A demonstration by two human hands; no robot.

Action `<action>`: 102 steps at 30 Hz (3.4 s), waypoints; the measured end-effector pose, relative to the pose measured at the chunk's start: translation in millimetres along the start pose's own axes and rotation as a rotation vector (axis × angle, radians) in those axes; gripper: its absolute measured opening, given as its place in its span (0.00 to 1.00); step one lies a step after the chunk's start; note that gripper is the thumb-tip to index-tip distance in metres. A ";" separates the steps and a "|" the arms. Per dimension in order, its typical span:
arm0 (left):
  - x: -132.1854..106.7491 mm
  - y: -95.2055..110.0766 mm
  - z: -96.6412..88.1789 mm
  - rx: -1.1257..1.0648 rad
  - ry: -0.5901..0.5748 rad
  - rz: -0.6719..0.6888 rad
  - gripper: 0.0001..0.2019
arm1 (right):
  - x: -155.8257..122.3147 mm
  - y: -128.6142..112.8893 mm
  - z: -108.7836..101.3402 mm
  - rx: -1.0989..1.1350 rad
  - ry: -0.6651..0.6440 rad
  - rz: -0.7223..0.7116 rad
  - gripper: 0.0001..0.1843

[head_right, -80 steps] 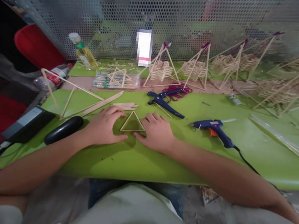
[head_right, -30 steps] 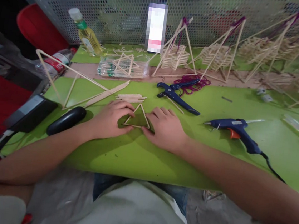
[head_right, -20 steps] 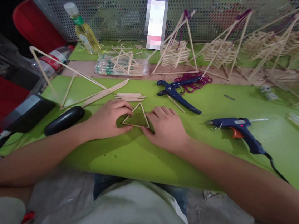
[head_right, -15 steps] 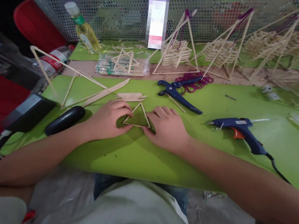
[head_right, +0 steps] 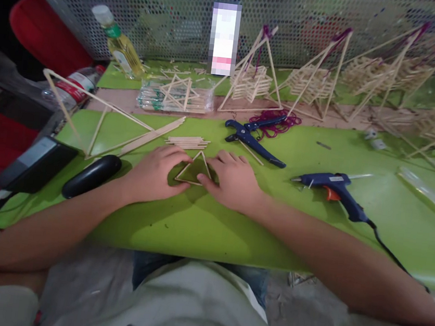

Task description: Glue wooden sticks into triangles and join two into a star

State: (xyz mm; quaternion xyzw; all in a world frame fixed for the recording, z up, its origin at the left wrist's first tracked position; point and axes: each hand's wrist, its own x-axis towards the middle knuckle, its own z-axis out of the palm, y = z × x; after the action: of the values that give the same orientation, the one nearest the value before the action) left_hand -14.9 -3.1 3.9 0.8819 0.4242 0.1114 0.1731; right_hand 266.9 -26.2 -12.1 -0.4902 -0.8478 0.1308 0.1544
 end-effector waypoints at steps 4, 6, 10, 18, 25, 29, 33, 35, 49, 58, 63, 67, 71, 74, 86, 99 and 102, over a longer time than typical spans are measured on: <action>2.8 -0.4 -1.7 -0.018 -0.001 -0.017 0.26 | 9.3 0.0 -0.3 0.039 -0.053 0.026 0.31; 4.0 -0.3 -3.0 -0.022 0.001 -0.021 0.27 | 11.2 0.0 -0.7 0.047 -0.063 0.033 0.32; 4.7 -0.7 -4.5 -0.039 -0.009 -0.018 0.27 | 12.5 -0.5 -1.6 0.066 -0.086 0.058 0.36; 4.5 -0.5 -3.3 -0.051 -0.020 -0.015 0.27 | 14.4 4.0 -0.4 0.052 -0.091 0.028 0.38; 5.7 -2.9 -3.2 -0.053 -0.032 -0.017 0.29 | 14.8 6.9 -0.7 0.068 -0.079 0.007 0.39; 6.1 -2.7 -4.3 -0.053 -0.041 -0.030 0.30 | 15.2 6.5 -2.1 0.076 -0.089 0.005 0.40; 6.1 -2.1 -4.6 -0.051 -0.046 -0.031 0.31 | 16.0 5.5 -2.1 0.070 -0.096 0.009 0.40; 5.9 -2.4 -4.2 -0.054 -0.041 -0.025 0.31 | 16.1 4.8 -0.8 0.052 -0.088 0.017 0.39; 9.3 -8.1 -2.9 -0.073 -0.060 0.048 0.30 | 13.9 8.0 2.9 0.049 -0.067 -0.012 0.41; 10.0 -3.3 -6.1 -0.058 -0.061 0.056 0.30 | 12.3 8.0 2.6 0.041 -0.063 -0.026 0.42; 8.2 -1.1 -7.4 -0.035 -0.064 0.058 0.29 | 11.0 7.4 4.0 0.024 -0.039 -0.059 0.41; 5.6 0.9 -8.0 -0.013 -0.066 0.059 0.29 | 9.5 7.8 6.0 0.019 -0.018 -0.098 0.41; 2.3 4.3 -9.7 -0.003 -0.074 0.049 0.26 | 8.1 12.1 7.6 0.038 -0.007 -0.125 0.40; 0.3 6.0 -13.0 -0.015 -0.091 0.046 0.30 | 4.2 15.1 7.3 0.071 0.042 -0.156 0.38; -5.3 9.8 -17.3 -0.043 -0.157 0.037 0.36 | -19.1 -7.0 1.3 -0.111 0.087 -0.375 0.10; -9.0 15.0 -15.3 -0.015 -0.160 0.037 0.33 | -18.8 -9.2 4.4 -0.053 0.061 -0.384 0.14; -9.3 15.9 -15.6 -0.017 -0.157 0.033 0.33 | -20.1 -8.7 4.0 -0.043 0.036 -0.386 0.15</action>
State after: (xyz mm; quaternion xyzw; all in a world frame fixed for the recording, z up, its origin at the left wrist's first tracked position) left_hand -14.6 -16.4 24.1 0.8933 0.3937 0.0484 0.2116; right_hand 267.9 -48.3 -15.2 -0.3238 -0.9258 0.0718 0.1812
